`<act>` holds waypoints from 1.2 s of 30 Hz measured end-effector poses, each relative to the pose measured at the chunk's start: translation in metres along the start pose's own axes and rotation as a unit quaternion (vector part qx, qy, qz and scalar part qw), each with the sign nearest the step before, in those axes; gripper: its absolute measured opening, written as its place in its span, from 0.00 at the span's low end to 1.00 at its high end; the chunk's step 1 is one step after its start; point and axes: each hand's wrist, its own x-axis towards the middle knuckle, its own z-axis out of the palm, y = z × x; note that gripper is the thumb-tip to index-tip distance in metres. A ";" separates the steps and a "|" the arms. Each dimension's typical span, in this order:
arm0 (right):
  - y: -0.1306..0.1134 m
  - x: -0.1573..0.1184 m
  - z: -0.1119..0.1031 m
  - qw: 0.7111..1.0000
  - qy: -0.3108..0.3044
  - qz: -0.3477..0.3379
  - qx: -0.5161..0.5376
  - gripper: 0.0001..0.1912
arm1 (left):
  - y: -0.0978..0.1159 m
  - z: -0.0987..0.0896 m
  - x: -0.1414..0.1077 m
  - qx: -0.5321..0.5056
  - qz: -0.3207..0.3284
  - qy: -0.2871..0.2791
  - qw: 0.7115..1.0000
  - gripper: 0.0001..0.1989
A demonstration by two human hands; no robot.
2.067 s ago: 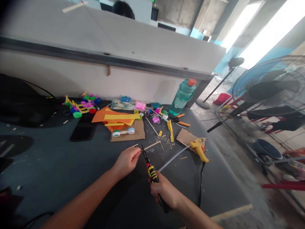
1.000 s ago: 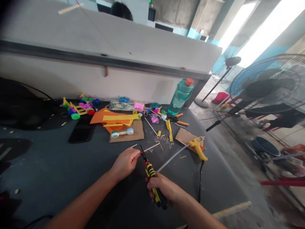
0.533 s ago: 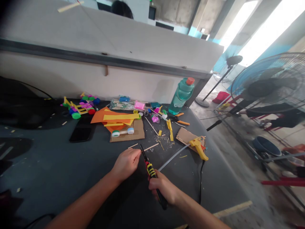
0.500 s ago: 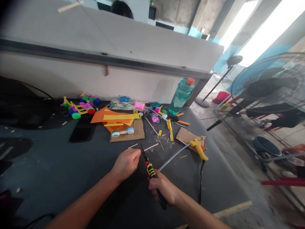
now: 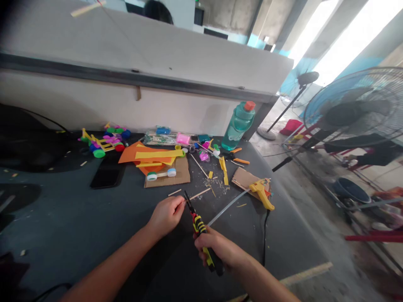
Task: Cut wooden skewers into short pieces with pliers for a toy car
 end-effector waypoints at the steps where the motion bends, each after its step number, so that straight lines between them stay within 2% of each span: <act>1: 0.001 0.000 -0.001 1.000 -0.002 -0.005 0.000 0.19 | 0.000 -0.001 0.000 -0.032 -0.015 -0.010 0.999 0.13; 5: 0.003 0.000 -0.002 1.000 -0.008 -0.013 0.001 0.18 | -0.002 -0.001 0.005 -0.163 -0.072 -0.051 0.983 0.15; 11: -0.001 -0.002 0.002 1.000 -0.012 -0.018 0.021 0.19 | -0.006 0.009 0.010 -0.331 -0.132 -0.062 0.932 0.15; 14: -0.002 -0.003 0.003 0.999 -0.014 -0.015 0.027 0.20 | -0.004 0.013 0.010 -0.381 -0.155 -0.061 0.909 0.14; 18: 0.003 -0.004 -0.002 0.997 -0.034 -0.029 0.065 0.20 | -0.004 0.013 0.009 -0.410 -0.185 -0.032 0.893 0.13; 21: 0.003 -0.009 -0.007 0.990 -0.079 -0.027 0.118 0.22 | -0.007 0.011 0.010 -0.423 -0.199 -0.005 0.884 0.14; 26: -0.003 -0.027 -0.010 0.961 -0.198 -0.005 0.195 0.29 | -0.011 0.008 0.011 -0.447 -0.201 0.026 0.871 0.14; 28: -0.004 -0.031 -0.010 0.956 -0.216 -0.005 0.200 0.28 | -0.011 0.008 0.011 -0.456 -0.202 0.033 0.866 0.14; 32: 0.001 -0.030 -0.011 0.964 -0.193 -0.013 0.184 0.23 | -0.010 0.006 0.011 -0.475 -0.206 0.039 0.855 0.14; 36: 0.009 -0.026 -0.009 0.992 -0.078 -0.003 0.104 0.27 | -0.010 0.005 0.011 -0.480 -0.215 0.043 0.849 0.14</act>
